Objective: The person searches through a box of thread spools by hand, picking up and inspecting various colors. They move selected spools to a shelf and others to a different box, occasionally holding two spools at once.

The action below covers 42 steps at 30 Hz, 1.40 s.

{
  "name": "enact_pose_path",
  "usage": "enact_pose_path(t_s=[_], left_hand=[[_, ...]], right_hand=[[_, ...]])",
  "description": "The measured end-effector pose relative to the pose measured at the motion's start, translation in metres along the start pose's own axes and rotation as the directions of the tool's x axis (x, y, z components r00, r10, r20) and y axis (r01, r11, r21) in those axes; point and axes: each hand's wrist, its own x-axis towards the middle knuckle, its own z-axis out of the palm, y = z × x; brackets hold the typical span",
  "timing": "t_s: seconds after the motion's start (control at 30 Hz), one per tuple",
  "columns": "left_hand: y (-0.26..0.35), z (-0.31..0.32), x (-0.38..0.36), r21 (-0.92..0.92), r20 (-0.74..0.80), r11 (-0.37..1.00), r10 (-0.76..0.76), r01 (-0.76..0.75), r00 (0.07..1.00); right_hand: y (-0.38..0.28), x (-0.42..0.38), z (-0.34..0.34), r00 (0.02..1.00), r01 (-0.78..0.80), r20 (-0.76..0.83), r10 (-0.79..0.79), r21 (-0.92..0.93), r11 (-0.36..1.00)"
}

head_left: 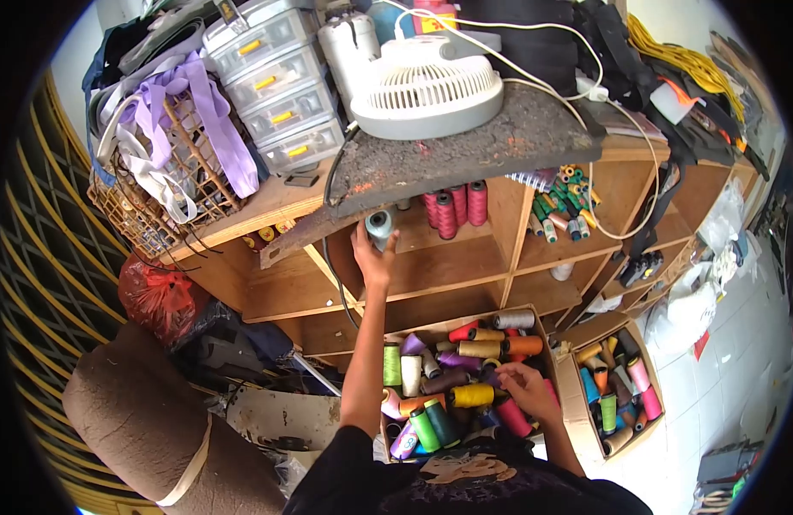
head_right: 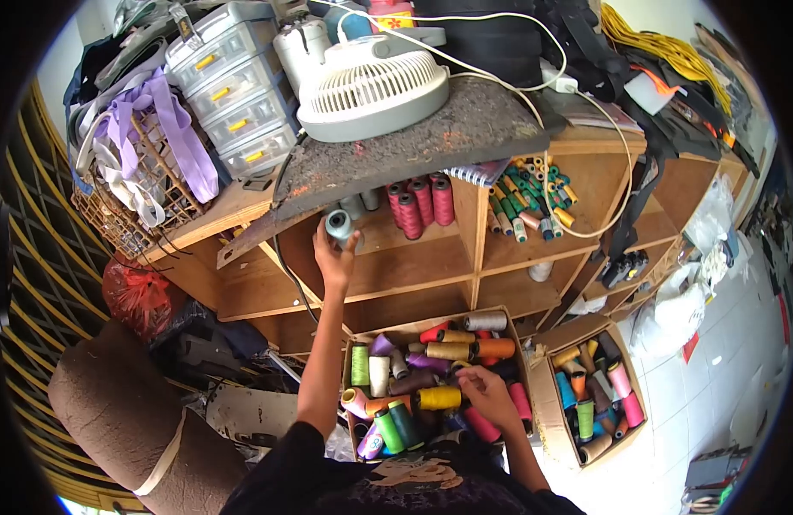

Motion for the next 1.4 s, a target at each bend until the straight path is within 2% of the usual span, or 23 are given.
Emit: enact_pose_path(t_s=[0.03, 0.07, 0.17, 0.33, 0.43, 0.53, 0.57, 0.6, 0.67, 0.73, 0.83, 0.93, 1.03, 1.13, 1.17, 1.23, 1.4], left_hand=[[-0.012, 0.01, 0.014, 0.057, -0.062, 0.998, 0.025, -0.021, 0.998], [-0.03, 0.016, 0.028, 0.069, -0.044, 0.992, 0.109, -0.106, 0.993], [-0.076, 0.039, 0.052, 0.114, -0.033, 0.989, 0.104, -0.099, 0.994], [-0.09, 0.053, 0.051, 0.26, -0.153, 0.946, 0.24, -0.195, 0.959], [-0.095, 0.057, 0.041, 0.253, -0.167, 0.963, 0.137, -0.092, 0.976], [-0.094, 0.059, 0.03, 0.206, -0.279, 0.977, 0.012, 0.048, 0.96], [-0.09, 0.062, 0.026, 0.269, -0.362, 0.961, 0.036, 0.068, 0.931], [-0.072, 0.06, 0.02, 0.33, -0.439, 0.94, 0.066, 0.093, 0.896], [-0.046, 0.056, 0.013, 0.277, -0.448, 0.943, -0.045, 0.187, 0.893], [-0.035, 0.054, 0.009, 0.067, -0.265, 0.938, -0.312, 0.341, 0.912], [-0.059, 0.056, 0.012, 0.049, 0.11, 0.953, -0.302, 0.299, 0.947], [-0.091, 0.061, 0.019, 0.206, 0.017, 0.952, -0.235, 0.226, 0.972], [-0.096, 0.051, 0.033, 0.223, 0.029, 0.928, -0.311, 0.297, 0.95], [-0.102, 0.036, 0.037, 0.262, 0.004, 0.944, -0.21, 0.202, 0.978], [-0.103, 0.035, 0.037, 0.305, 0.078, 0.907, -0.329, 0.291, 0.941], [-0.115, 0.043, 0.034, 0.302, 0.068, 0.911, -0.313, 0.28, 0.947], [-0.072, 0.025, 0.012, 0.23, 0.161, 0.947, -0.265, 0.225, 0.951]], right_hand=[[-0.004, -0.002, -0.001, 1.0, -0.024, -0.008, 0.024, -0.063, 0.998], [-0.005, -0.002, -0.002, 1.0, -0.019, -0.006, 0.019, -0.086, 0.996], [0.005, -0.005, -0.008, 1.0, -0.019, -0.009, 0.018, -0.137, 0.99], [0.005, -0.008, -0.013, 0.998, -0.052, -0.03, 0.046, -0.248, 0.967], [0.006, -0.006, -0.012, 0.999, -0.039, -0.018, 0.035, -0.285, 0.958], [0.004, -0.007, -0.008, 1.0, -0.006, 0.02, 0.014, -0.337, 0.941], [0.004, -0.005, -0.008, 0.999, 0.012, 0.035, 0.0, -0.355, 0.935], [0.005, -0.005, -0.008, 0.999, 0.013, 0.043, 0.002, -0.361, 0.932], [0.01, -0.006, -0.008, 0.998, 0.014, 0.06, 0.009, -0.375, 0.927], [0.012, -0.006, -0.008, 0.996, 0.041, 0.095, -0.001, -0.415, 0.909], [0.015, -0.007, -0.01, 0.992, 0.078, 0.126, -0.023, -0.455, 0.887], [0.016, -0.01, -0.013, 0.99, 0.083, 0.141, -0.014, -0.493, 0.866], [0.009, -0.012, -0.015, 0.993, 0.073, 0.118, -0.013, -0.521, 0.851], [0.011, -0.018, -0.018, 0.994, 0.073, 0.108, -0.017, -0.536, 0.841], [0.012, -0.018, -0.019, 0.994, 0.076, 0.108, -0.021, -0.54, 0.838], [0.01, -0.021, -0.019, 0.994, 0.068, 0.108, -0.01, -0.549, 0.833], [0.009, -0.027, -0.019, 0.991, 0.056, 0.133, 0.031, -0.602, 0.797]])
